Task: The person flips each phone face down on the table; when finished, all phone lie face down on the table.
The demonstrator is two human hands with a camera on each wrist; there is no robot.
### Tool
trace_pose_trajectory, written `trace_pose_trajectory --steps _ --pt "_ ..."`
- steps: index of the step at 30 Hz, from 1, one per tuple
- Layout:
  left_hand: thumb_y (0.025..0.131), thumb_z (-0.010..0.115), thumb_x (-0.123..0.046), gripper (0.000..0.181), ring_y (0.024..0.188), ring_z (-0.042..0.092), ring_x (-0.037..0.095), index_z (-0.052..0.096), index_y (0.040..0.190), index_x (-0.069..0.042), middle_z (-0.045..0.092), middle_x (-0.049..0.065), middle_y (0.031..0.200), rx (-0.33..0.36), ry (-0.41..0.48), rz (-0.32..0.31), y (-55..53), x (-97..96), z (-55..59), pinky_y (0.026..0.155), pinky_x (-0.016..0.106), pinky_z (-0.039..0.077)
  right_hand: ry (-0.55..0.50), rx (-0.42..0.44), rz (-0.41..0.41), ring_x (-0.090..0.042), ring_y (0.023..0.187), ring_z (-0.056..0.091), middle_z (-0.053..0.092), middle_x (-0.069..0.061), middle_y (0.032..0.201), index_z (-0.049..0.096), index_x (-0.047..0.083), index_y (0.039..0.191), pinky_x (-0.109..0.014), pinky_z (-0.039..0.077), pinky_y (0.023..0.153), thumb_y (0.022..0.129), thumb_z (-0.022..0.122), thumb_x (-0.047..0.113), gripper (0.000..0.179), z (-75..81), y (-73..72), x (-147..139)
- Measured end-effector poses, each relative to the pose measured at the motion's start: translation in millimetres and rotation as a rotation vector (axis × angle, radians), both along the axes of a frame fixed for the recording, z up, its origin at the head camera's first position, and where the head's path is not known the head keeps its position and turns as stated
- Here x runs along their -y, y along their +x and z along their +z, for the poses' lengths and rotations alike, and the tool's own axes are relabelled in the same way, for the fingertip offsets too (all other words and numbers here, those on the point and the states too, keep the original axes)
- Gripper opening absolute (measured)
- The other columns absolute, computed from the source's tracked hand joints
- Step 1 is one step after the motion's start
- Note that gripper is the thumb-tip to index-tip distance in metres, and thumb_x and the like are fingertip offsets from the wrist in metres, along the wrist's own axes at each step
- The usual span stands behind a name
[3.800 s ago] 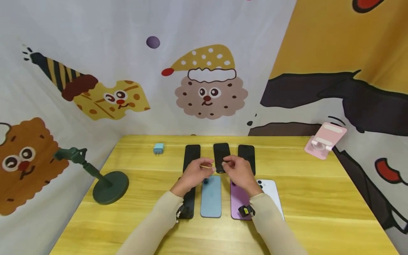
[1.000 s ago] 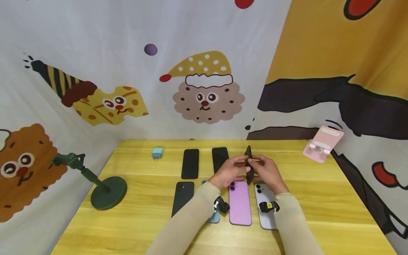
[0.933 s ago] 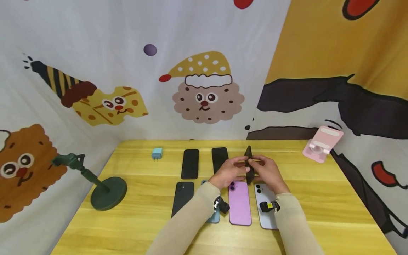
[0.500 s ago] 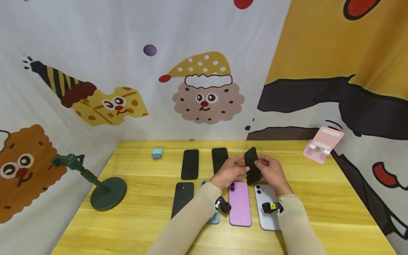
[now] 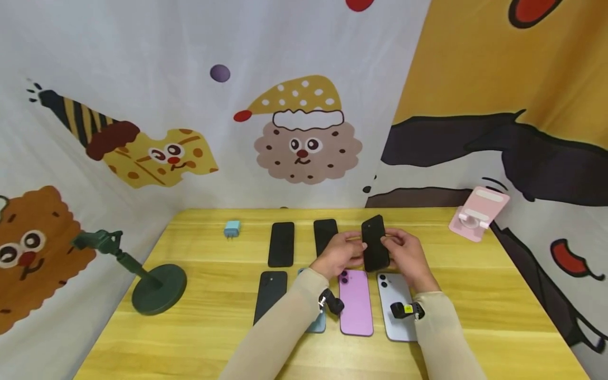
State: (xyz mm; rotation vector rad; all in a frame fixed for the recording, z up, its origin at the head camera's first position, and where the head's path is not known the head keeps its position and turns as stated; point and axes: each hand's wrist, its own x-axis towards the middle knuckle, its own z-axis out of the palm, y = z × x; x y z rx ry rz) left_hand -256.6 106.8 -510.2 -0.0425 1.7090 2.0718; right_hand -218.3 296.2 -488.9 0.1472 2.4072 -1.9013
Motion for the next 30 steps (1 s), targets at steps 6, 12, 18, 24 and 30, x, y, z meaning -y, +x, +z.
trace_pose_trajectory --steps 6,12,18,24,30 --pt "0.095 0.074 0.000 0.051 0.092 0.072 0.021 0.063 0.144 -0.010 0.067 0.009 0.116 0.018 0.065 -0.009 -1.8 4.9 -0.7 0.085 0.048 0.065 -0.018 0.011 -0.002 -0.002 0.101 0.068 0.051 -0.029 0.149 0.040 -0.003 0.158 -0.029 0.064 0.084 0.112 0.054 0.032 0.059 2.9 1.9 -0.4" --pt "0.093 0.076 0.002 0.050 0.093 0.073 0.022 0.068 0.139 -0.018 0.067 0.007 0.116 0.009 0.037 0.027 -1.6 9.4 1.7 0.083 0.045 0.066 -0.041 0.027 0.012 -0.001 0.102 0.069 0.050 -0.028 0.151 0.038 -0.003 0.160 -0.031 0.064 0.087 0.111 0.058 0.033 0.064 4.2 2.1 -3.3" --pt "0.093 0.076 0.003 0.052 0.090 0.073 0.020 0.070 0.138 -0.022 0.068 0.007 0.112 -0.011 0.051 0.028 -4.0 15.8 2.2 0.080 0.040 0.066 0.019 0.017 0.027 -0.006 0.096 0.073 0.059 -0.027 0.142 0.041 -0.001 0.160 -0.032 0.065 0.084 0.109 0.062 0.032 0.064 2.8 -2.6 -7.0" --pt "0.093 0.076 0.005 0.057 0.090 0.073 0.020 0.067 0.142 -0.023 0.067 0.007 0.110 -0.025 0.047 0.005 -7.2 20.0 0.3 0.080 0.039 0.065 0.085 0.009 0.050 -0.012 0.086 0.073 0.067 -0.027 0.133 0.042 -0.001 0.160 -0.031 0.065 0.073 0.107 0.065 0.027 0.064 0.0 -7.9 -8.5" --pt "0.092 0.077 0.005 0.063 0.089 0.074 0.019 0.064 0.146 -0.026 0.066 0.007 0.108 -0.019 0.049 -0.014 -10.1 21.2 0.1 0.081 0.039 0.066 0.152 0.020 0.087 -0.019 0.083 0.073 0.066 -0.031 0.130 0.041 0.001 0.161 -0.034 0.065 0.070 0.107 0.065 0.021 0.062 -5.7 -14.4 -9.6"
